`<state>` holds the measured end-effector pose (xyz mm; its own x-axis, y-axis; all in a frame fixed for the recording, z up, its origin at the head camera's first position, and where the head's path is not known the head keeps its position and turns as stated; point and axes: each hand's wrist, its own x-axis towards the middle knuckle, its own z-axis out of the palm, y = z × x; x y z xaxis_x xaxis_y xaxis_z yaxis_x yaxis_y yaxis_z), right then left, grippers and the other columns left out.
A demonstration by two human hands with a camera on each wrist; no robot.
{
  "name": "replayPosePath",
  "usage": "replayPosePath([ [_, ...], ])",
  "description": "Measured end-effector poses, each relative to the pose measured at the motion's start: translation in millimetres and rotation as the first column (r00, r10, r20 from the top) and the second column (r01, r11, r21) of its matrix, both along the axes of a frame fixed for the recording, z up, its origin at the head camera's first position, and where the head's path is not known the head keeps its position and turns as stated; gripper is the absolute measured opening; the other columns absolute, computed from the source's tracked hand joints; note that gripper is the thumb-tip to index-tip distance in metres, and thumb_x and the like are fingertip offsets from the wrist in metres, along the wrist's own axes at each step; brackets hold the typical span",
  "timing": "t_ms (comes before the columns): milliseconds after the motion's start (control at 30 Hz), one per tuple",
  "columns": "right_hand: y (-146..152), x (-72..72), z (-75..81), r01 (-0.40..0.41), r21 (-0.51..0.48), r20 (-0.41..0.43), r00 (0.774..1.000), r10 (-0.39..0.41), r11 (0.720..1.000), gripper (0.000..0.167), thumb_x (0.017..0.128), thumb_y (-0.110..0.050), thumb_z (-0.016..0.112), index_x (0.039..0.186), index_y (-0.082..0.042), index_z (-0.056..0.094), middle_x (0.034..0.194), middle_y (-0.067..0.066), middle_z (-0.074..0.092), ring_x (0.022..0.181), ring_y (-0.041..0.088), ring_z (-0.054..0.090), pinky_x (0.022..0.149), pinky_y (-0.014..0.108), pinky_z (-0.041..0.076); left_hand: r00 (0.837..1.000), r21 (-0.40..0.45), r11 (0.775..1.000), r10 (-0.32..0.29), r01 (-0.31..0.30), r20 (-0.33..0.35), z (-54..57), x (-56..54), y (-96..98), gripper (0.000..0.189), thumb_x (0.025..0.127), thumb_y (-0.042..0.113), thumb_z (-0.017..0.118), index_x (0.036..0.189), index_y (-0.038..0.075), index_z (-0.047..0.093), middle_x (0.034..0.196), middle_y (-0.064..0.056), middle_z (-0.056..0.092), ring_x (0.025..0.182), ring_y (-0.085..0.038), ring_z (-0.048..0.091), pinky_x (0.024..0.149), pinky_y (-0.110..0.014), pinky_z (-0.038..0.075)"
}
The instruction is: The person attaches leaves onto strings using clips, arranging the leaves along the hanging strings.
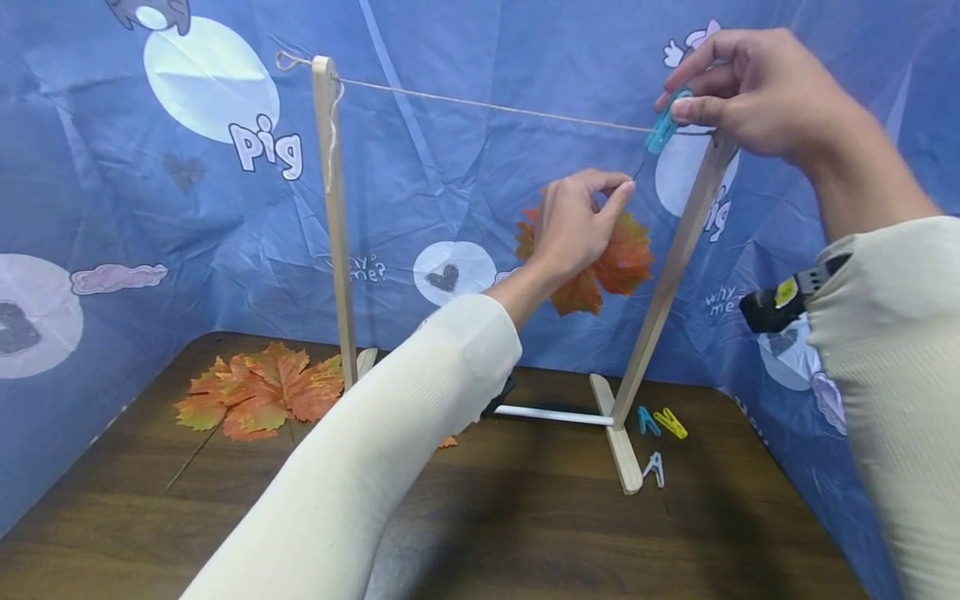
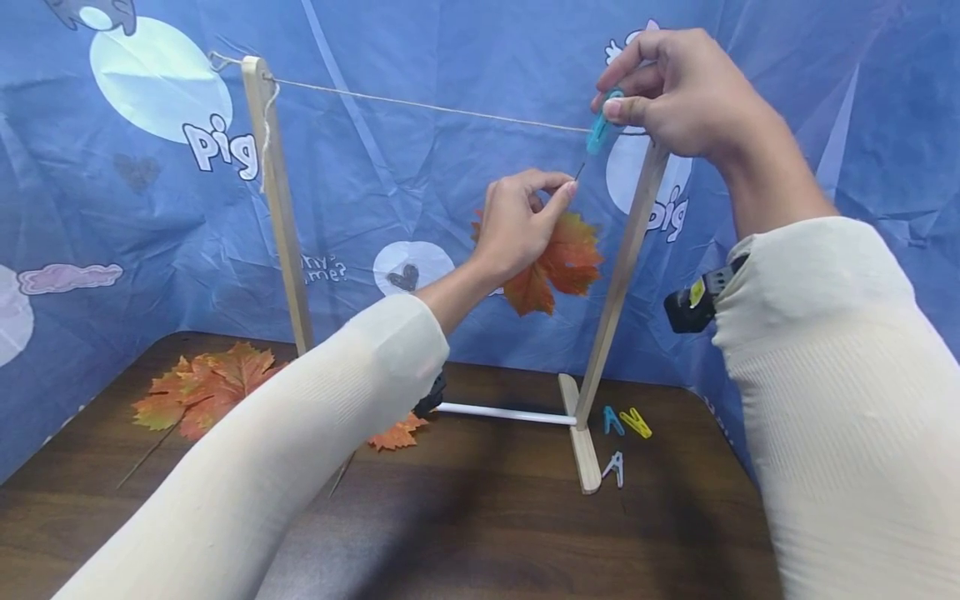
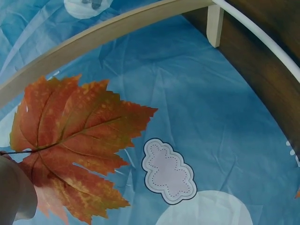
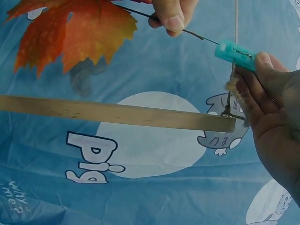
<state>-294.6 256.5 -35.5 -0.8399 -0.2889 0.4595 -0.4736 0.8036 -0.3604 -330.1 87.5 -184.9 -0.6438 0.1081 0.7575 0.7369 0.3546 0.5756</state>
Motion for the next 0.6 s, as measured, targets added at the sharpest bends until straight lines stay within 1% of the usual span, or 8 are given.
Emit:
replayPosePath([
  [67, 0, -0.3, -0.3, -0.009, 0.006, 0.008, 1.000, 0.009, 1.000, 0.013, 0.103, -0.022, 0.061, 0.116, -0.020, 0.065, 0.101, -0.019, 0.069, 0.089, 0.008, 0.062, 0.075, 0.017, 0.045, 1.000, -0.007, 1.000, 0.003, -0.003, -0.003, 0.6, -0.3, -0.1, 0.026, 0.104, 0.029, 0.062, 0.118, 0.013, 0.078, 0.107, 0.005, 0.074, 0.058, -0.010, 0.050, 0.055, -0.021, 0.041],
  [167, 0, -0.4, -0.5, -0.015, 0.024, 0.016, 1.000, 0.014, 1.000, 0.013, 0.104, -0.021, 0.060, 0.116, -0.018, 0.064, 0.102, -0.018, 0.069, 0.091, 0.010, 0.062, 0.074, 0.017, 0.045, 1.000, -0.013, 1.000, 0.018, -0.019, -0.020, 2.3, -0.2, -0.2, 0.026, 0.104, 0.029, 0.062, 0.118, 0.014, 0.078, 0.107, 0.005, 0.074, 0.060, -0.010, 0.051, 0.057, -0.021, 0.042],
  [267, -1, -0.7, -0.7, -0.015, 0.055, 0.030, 0.999, 0.013, 0.998, 0.016, 0.104, -0.021, 0.059, 0.119, -0.016, 0.063, 0.105, -0.014, 0.070, 0.095, 0.012, 0.063, 0.077, 0.020, 0.046, 0.999, -0.006, 1.000, 0.029, -0.030, -0.026, 4.8, 0.6, 0.9, 0.026, 0.104, 0.029, 0.062, 0.119, 0.014, 0.078, 0.107, 0.006, 0.074, 0.062, -0.009, 0.052, 0.059, -0.020, 0.042],
  [367, -3, -0.9, -1.8, -0.008, 0.091, 0.043, 0.999, 0.004, 0.996, 0.020, 0.105, -0.021, 0.057, 0.123, -0.013, 0.062, 0.111, -0.008, 0.070, 0.097, 0.010, 0.063, 0.092, 0.033, 0.052, 0.999, 0.017, 1.000, 0.026, -0.026, -0.019, 7.9, 2.5, 3.7, 0.026, 0.104, 0.029, 0.062, 0.121, 0.015, 0.077, 0.106, 0.006, 0.074, 0.063, -0.009, 0.051, 0.059, -0.020, 0.042],
  [433, -4, -0.9, -2.8, -0.004, 0.102, 0.042, 0.999, -0.001, 0.995, 0.023, 0.105, -0.022, 0.057, 0.126, -0.011, 0.062, 0.115, -0.002, 0.070, 0.097, 0.009, 0.063, 0.102, 0.046, 0.050, 1.000, 0.028, 0.999, 0.029, -0.028, -0.008, 10.2, 4.0, 6.0, 0.027, 0.104, 0.029, 0.062, 0.122, 0.016, 0.077, 0.105, 0.007, 0.073, 0.063, -0.008, 0.050, 0.058, -0.020, 0.042],
  [500, -5, -0.7, -3.3, 0.003, 0.105, 0.041, 0.999, -0.007, 0.994, 0.025, 0.106, -0.022, 0.056, 0.127, -0.010, 0.061, 0.118, 0.002, 0.070, 0.096, 0.008, 0.062, 0.106, 0.056, 0.045, 1.000, 0.039, 0.999, 0.029, -0.029, 0.003, 12.4, 5.2, 8.0, 0.027, 0.104, 0.030, 0.062, 0.123, 0.016, 0.076, 0.104, 0.007, 0.073, 0.061, -0.008, 0.049, 0.056, -0.020, 0.041],
  [600, -5, -0.5, -3.4, 0.013, 0.104, 0.043, 0.999, -0.017, 0.995, 0.026, 0.106, -0.022, 0.056, 0.128, -0.010, 0.061, 0.121, 0.004, 0.070, 0.097, 0.009, 0.062, 0.107, 0.059, 0.043, 0.999, 0.046, 0.998, 0.037, -0.038, 0.019, 14.3, 6.4, 9.7, 0.027, 0.105, 0.030, 0.062, 0.124, 0.017, 0.076, 0.103, 0.009, 0.072, 0.059, -0.009, 0.048, 0.053, -0.021, 0.039],
])
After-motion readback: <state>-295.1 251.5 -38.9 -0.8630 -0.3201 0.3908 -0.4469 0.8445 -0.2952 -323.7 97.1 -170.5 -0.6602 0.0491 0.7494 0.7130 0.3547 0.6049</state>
